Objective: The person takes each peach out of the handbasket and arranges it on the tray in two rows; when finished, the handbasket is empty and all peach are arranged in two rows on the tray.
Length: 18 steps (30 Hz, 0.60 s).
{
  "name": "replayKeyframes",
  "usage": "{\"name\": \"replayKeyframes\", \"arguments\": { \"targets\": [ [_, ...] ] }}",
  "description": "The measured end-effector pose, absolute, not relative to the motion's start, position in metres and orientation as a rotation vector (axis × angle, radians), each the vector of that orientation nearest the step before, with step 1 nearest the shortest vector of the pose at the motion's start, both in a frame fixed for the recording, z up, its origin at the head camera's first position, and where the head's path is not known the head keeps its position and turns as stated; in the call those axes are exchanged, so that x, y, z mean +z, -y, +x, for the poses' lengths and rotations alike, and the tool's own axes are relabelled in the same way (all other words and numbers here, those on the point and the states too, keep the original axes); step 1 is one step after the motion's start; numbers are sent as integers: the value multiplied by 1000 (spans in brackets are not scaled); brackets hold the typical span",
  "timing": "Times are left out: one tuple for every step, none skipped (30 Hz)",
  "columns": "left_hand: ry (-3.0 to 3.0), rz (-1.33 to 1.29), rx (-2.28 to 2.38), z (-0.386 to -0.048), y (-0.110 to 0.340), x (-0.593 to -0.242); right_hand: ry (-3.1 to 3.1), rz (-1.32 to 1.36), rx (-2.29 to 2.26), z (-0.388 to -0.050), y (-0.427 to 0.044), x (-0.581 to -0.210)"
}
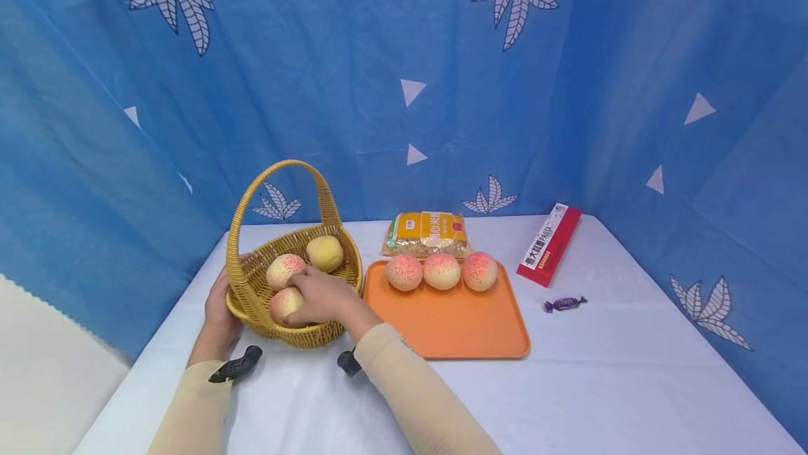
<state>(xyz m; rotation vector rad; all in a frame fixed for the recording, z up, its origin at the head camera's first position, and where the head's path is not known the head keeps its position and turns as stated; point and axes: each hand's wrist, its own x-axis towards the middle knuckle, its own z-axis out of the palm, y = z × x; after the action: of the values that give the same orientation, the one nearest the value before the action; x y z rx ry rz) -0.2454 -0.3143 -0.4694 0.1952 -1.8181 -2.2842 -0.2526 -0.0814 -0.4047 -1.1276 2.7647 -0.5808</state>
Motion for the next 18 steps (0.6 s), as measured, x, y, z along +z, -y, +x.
{"name": "replayKeyframes", "arguments": {
  "targets": [
    [1822, 197, -2283, -245, 314, -470, -2764, -1135, -592, -253, 81, -405],
    [1822, 201, -2284, -245, 314, -470, -2764, -1140, -605, -253, 81, -405],
    [1823, 202, -2284, -245, 314, -470, -2766, -1141, -616, -253, 81, -406],
    [1822, 202, -2284, -245, 314, -470, -2771, -1144, -627, -252, 80, -405],
    [1821, 204, -2284, -245, 315, -469, -2772, -1142, -649, -252, 80, -405],
    [1821, 202, -2284, -245, 315, -469, -2774, -1139, -670, -252, 79, -405],
    [1821, 202, -2285, -245, 315, -469, -2779, -1134, -689, -251, 79, -405],
    [1818, 202, -2288, -244, 315, -469, -2781, -1130, -713, -251, 79, -405],
    [1817, 203, -2290, -244, 315, -469, -2783, -1126, -735, -251, 78, -406],
    [1814, 203, -2292, -244, 315, -469, -2787, -1125, -758, -250, 78, -406],
    [1813, 200, -2294, -244, 315, -469, -2792, -1122, -780, -250, 77, -406],
    [1813, 198, -2296, -244, 315, -469, -2798, -1119, -804, -250, 77, -406],
    [1817, 196, -2295, -244, 315, -469, -2801, -1114, -826, -249, 76, -406],
    [1820, 195, -2295, -244, 315, -469, -2801, -1110, -848, -249, 76, -405],
    [1820, 189, -2298, -244, 315, -469, -2806, -1105, -862, -249, 75, -405],
    [1821, 182, -2301, -243, 316, -469, -2810, -1099, -874, -248, 75, -404],
    [1823, 176, -2302, -243, 316, -468, -2814, -1088, -886, -248, 74, -404],
    [1822, 174, -2305, -243, 316, -468, -2817, -1077, -895, -248, 74, -403]
  ]
}}
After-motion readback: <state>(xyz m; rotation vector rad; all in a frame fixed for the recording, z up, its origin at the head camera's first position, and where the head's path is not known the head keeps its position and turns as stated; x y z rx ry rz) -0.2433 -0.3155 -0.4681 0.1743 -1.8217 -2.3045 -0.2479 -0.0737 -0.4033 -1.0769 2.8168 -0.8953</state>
